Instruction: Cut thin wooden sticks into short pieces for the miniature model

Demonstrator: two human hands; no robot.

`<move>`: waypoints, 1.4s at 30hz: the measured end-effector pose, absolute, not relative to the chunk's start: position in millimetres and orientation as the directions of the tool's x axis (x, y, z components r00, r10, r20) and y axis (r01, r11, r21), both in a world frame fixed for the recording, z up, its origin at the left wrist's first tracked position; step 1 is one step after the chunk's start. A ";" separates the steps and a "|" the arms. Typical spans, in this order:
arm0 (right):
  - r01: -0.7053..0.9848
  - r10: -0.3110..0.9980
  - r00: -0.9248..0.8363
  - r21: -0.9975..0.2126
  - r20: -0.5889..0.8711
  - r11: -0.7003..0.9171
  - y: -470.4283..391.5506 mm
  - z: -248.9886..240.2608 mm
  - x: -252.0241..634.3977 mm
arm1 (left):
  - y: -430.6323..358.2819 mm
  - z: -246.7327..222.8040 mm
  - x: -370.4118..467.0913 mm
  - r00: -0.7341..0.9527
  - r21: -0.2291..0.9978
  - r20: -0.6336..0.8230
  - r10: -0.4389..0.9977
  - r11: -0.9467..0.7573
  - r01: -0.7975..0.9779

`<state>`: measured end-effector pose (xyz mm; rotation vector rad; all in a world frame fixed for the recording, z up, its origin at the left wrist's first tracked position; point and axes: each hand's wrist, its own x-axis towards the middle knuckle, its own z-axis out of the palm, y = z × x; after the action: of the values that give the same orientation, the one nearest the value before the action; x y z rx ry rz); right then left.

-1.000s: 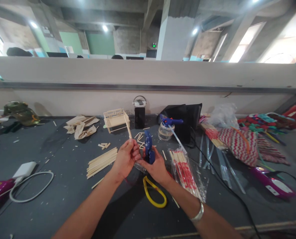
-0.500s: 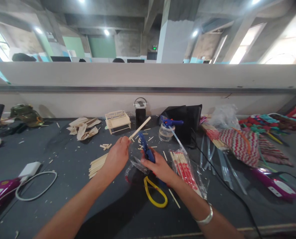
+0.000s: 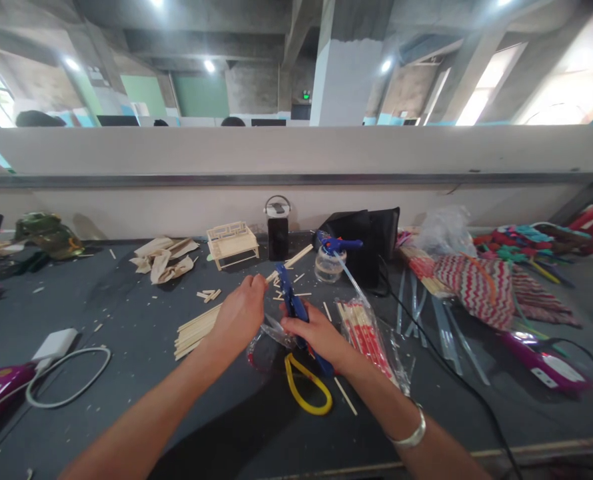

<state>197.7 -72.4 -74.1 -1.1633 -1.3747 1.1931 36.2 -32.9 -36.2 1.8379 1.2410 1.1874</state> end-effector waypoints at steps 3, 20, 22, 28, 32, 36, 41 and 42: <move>0.081 0.989 -0.134 -0.994 0.061 0.072 -70.7 -73.2 200.8 | -30.2 -31.9 35.3 0.224 0.928 0.169 0.960 -0.232 0.293; 0.101 0.863 -0.395 -0.918 0.316 0.383 -76.6 -65.3 204.9 | -48.1 4.2 -7.0 0.842 0.846 -0.342 0.418 0.526 0.082; 0.122 0.851 -0.411 -0.905 0.327 0.406 -77.6 -65.2 204.5 | -49.5 5.7 -6.6 0.837 0.851 -0.344 0.425 0.517 0.087; 0.241 0.783 -0.449 -0.786 0.430 0.569 -76.2 -66.3 206.1 | -49.9 7.6 -6.4 0.829 0.862 -0.374 0.417 0.485 0.145; 0.305 0.747 -0.452 -0.703 0.488 0.643 -74.4 -68.7 206.3 | -51.1 7.0 -7.8 0.807 0.858 -0.410 0.425 0.481 0.182; 0.359 0.749 -0.420 -0.664 0.513 0.656 -74.0 -74.4 205.3 | -55.2 6.8 -8.5 0.796 0.868 -0.410 0.446 0.459 0.190; 0.365 0.756 -0.397 -0.666 0.521 0.651 -74.3 -80.6 203.9 | -59.3 5.0 -8.1 0.783 0.885 -0.396 0.480 0.427 0.186; 0.372 0.756 -0.394 -0.662 0.522 0.651 -74.3 -81.4 203.7 | -59.9 4.8 -7.9 0.779 0.887 -0.397 0.486 0.422 0.188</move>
<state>203.7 -74.3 -81.4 -0.8785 -2.0099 0.5667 -7.9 -59.9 4.8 1.1431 0.6884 0.2058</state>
